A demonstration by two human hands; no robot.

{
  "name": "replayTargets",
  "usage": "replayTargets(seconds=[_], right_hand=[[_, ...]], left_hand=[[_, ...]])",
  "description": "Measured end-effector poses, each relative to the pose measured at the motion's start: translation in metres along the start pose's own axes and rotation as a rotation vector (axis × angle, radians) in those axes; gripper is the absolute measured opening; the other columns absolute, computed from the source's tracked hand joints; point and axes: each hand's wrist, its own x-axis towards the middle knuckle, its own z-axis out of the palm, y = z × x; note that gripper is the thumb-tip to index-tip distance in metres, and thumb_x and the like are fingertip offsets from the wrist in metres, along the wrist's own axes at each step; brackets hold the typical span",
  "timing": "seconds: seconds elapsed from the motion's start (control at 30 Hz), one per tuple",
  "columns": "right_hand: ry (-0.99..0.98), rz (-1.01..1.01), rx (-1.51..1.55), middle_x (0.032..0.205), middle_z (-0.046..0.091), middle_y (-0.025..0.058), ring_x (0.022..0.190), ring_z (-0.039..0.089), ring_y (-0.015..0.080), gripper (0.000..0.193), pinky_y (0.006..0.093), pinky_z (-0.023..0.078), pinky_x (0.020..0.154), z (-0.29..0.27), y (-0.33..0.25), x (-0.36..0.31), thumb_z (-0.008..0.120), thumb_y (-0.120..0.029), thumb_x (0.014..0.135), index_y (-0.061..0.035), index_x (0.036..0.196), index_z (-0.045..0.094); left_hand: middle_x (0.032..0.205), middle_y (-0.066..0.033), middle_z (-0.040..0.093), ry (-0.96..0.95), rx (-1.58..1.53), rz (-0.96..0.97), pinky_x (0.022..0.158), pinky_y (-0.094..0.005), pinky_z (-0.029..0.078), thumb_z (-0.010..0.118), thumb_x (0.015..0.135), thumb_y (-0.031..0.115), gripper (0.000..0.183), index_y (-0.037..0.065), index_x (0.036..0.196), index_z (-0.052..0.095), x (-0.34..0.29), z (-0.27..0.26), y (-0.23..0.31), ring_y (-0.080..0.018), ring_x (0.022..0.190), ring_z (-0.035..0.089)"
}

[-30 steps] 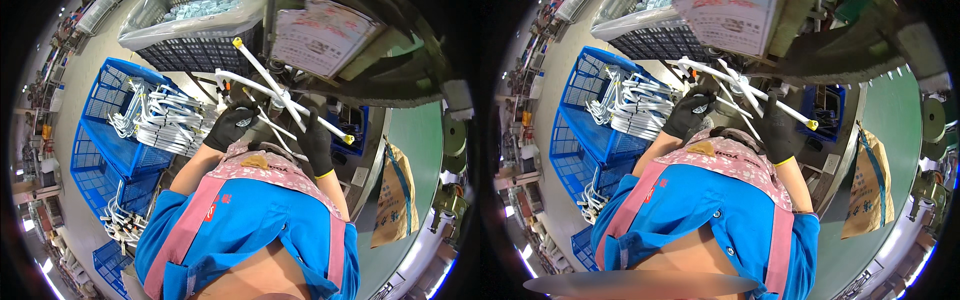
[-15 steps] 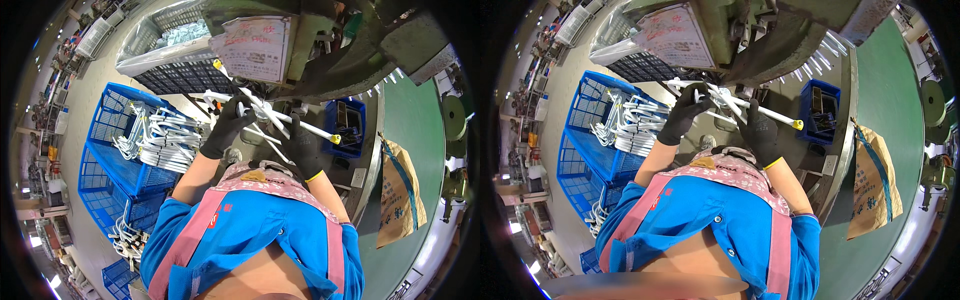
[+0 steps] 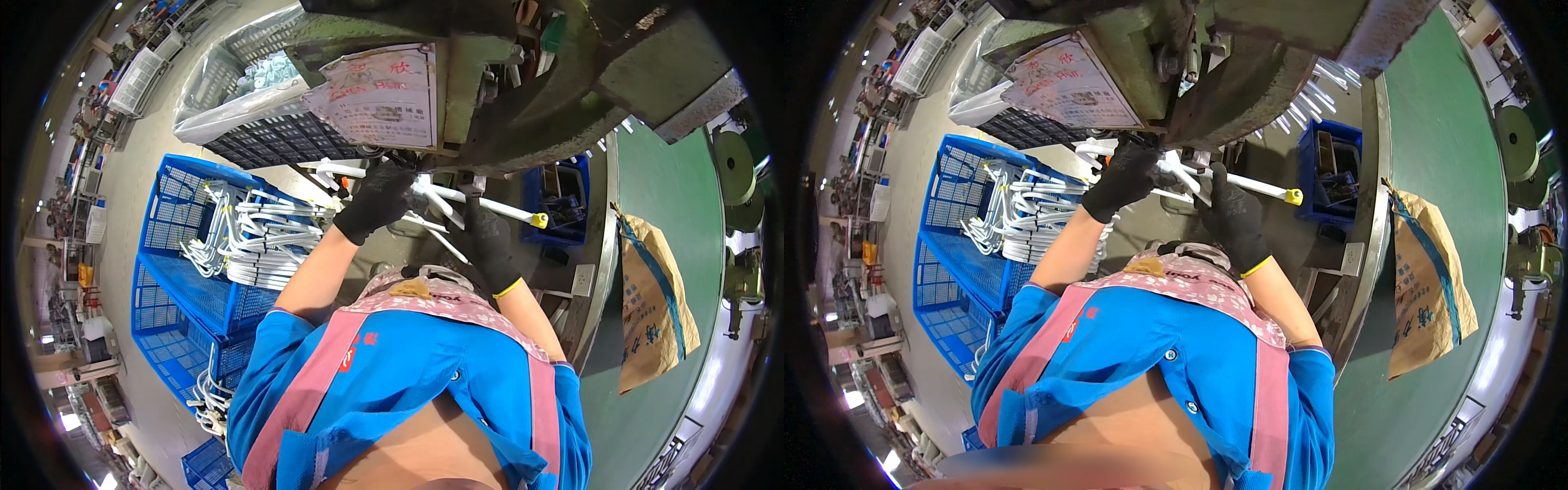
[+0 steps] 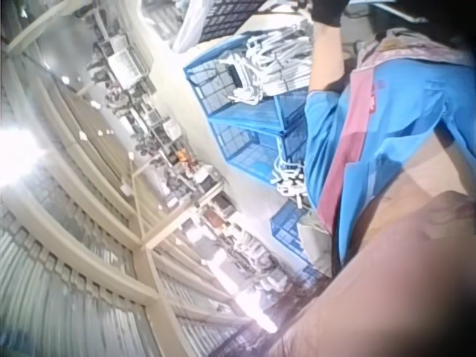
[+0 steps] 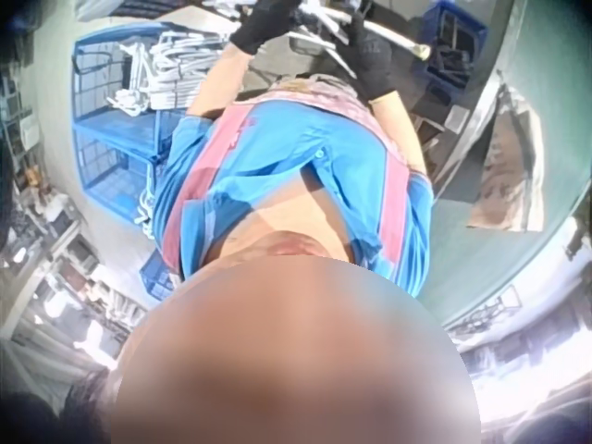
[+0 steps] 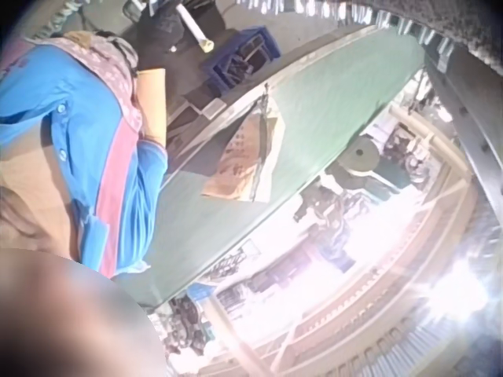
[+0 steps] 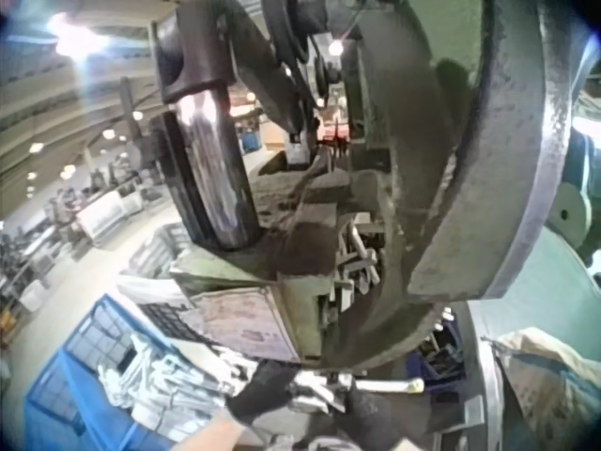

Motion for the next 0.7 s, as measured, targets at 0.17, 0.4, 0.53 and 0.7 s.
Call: replayTargets(seconds=[0.17,0.4,0.53,0.7], right_hand=[[0.051,-0.043,-0.041,0.078,0.066,0.0075,0.064,0.065,0.0273,0.069,0.0396,0.05,0.054,-0.009,-0.005,0.003,0.071,-0.031,0.077,-0.0085,0.134,0.04],[0.088,0.022,-0.337,0.088,0.06,0.0062,0.08,0.058,0.0286,0.046,0.0432,0.046,0.067,-0.039,-0.028,0.018,0.071,-0.039,0.072,-0.0161,0.111,0.062],[0.266,-0.124,-0.433,0.092,0.062,0.0077,0.086,0.058,0.0325,0.037,0.049,0.043,0.079,-0.042,-0.022,0.037,0.071,-0.041,0.071,-0.0148,0.097,0.067],[0.078,0.114,-0.34,0.108,0.064,0.0087,0.1,0.059,0.0324,0.043,0.0459,0.046,0.086,-0.013,0.005,0.029,0.077,-0.029,0.063,-0.0152,0.102,0.065]], left_hand=[[0.093,-0.0199,0.063,-0.006,-0.036,0.029,0.082,-0.0478,0.045,0.073,0.066,0.014,0.039,0.002,0.102,0.064,0.0,0.01,-0.013,-0.0404,0.092,0.059],[0.113,-0.0146,0.057,-0.009,0.329,-0.069,0.092,-0.0469,0.039,0.076,0.058,0.018,0.063,0.008,0.116,0.055,-0.026,-0.031,-0.066,-0.0342,0.107,0.053],[0.089,-0.0112,0.063,-0.259,0.396,-0.19,0.074,-0.0468,0.044,0.066,0.06,0.009,0.05,0.01,0.109,0.059,-0.041,-0.027,-0.08,-0.0312,0.085,0.06],[0.081,-0.0117,0.063,-0.228,0.305,-0.115,0.064,-0.0453,0.047,0.068,0.059,0.012,0.035,0.009,0.093,0.06,-0.039,-0.025,-0.086,-0.0314,0.076,0.061]])
